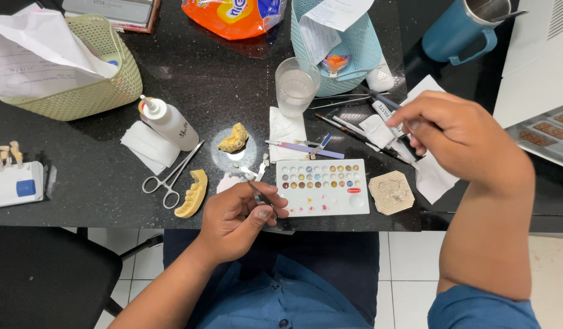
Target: The person uses a metal tool to adjust a small white dental prosthesis, then consults a printed document and compares the prosthesis to a shade guide. They apply material from a palette to the prosthesis with a fine brush, repeatedly dipping the brush and refining the surface.
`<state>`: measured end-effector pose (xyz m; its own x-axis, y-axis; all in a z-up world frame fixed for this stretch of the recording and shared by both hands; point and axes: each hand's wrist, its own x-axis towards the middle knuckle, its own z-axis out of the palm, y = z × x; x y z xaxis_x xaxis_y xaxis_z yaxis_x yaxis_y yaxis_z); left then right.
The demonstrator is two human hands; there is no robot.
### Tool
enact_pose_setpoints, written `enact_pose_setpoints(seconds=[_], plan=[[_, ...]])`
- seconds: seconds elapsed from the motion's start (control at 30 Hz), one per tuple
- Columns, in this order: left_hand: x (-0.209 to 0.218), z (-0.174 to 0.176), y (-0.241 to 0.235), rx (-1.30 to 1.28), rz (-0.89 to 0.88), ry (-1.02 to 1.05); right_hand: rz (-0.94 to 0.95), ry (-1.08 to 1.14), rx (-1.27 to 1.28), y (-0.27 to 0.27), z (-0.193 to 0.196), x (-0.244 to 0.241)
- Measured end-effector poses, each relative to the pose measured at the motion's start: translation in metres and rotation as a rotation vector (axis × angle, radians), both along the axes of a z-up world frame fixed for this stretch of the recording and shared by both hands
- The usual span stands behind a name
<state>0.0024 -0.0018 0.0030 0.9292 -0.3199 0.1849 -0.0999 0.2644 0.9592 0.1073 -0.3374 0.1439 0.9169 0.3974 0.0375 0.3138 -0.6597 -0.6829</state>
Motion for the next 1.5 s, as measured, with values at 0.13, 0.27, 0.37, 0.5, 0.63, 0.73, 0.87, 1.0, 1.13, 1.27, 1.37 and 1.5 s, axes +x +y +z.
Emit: enact_pose_setpoints(seconds=[0.13, 0.27, 0.37, 0.5, 0.63, 0.73, 0.87, 1.0, 1.13, 1.27, 1.37, 1.5], plan=[[0.002, 0.003, -0.001, -0.022, 0.006, 0.010, 0.017, -0.051, 0.660, 0.000, -0.022, -0.060], [-0.001, 0.002, -0.001, 0.014, 0.000, -0.020, -0.137, -0.407, 0.478, -0.002, -0.056, -0.110], [0.000, 0.003, 0.000, 0.019, 0.000, -0.048, -0.129, -0.581, 0.756, 0.002, -0.089, -0.129], [-0.001, 0.003, -0.001, -0.011, 0.026, -0.026, -0.196, -0.564, 1.215, 0.013, -0.139, -0.138], [0.000, 0.003, 0.002, 0.055, -0.005, -0.027, -0.350, -0.439, 1.228, 0.013, -0.158, -0.150], [0.001, 0.004, 0.003, 0.057, -0.020, -0.010, -0.443, -0.329, 1.156, 0.011, -0.154, -0.151], [0.002, 0.005, 0.003, 0.045, 0.010, 0.000, -0.437, -0.277, 1.090, 0.010, -0.145, -0.142], [0.002, 0.004, 0.005, 0.024, 0.009, -0.021, -0.376, -0.211, 1.175, 0.005, -0.146, -0.130], [0.002, 0.003, 0.005, 0.027, 0.012, -0.020, -0.353, -0.125, 1.278, -0.006, -0.147, -0.118], [0.001, 0.003, 0.005, 0.040, 0.020, -0.024, -0.242, -0.081, 1.407, -0.014, -0.148, -0.118], [0.000, 0.003, 0.005, 0.039, 0.025, -0.028, -0.265, -0.135, 1.371, -0.019, -0.149, -0.126], [-0.001, 0.003, 0.005, 0.026, 0.031, -0.033, -0.354, -0.304, 1.197, -0.019, -0.157, -0.135]])
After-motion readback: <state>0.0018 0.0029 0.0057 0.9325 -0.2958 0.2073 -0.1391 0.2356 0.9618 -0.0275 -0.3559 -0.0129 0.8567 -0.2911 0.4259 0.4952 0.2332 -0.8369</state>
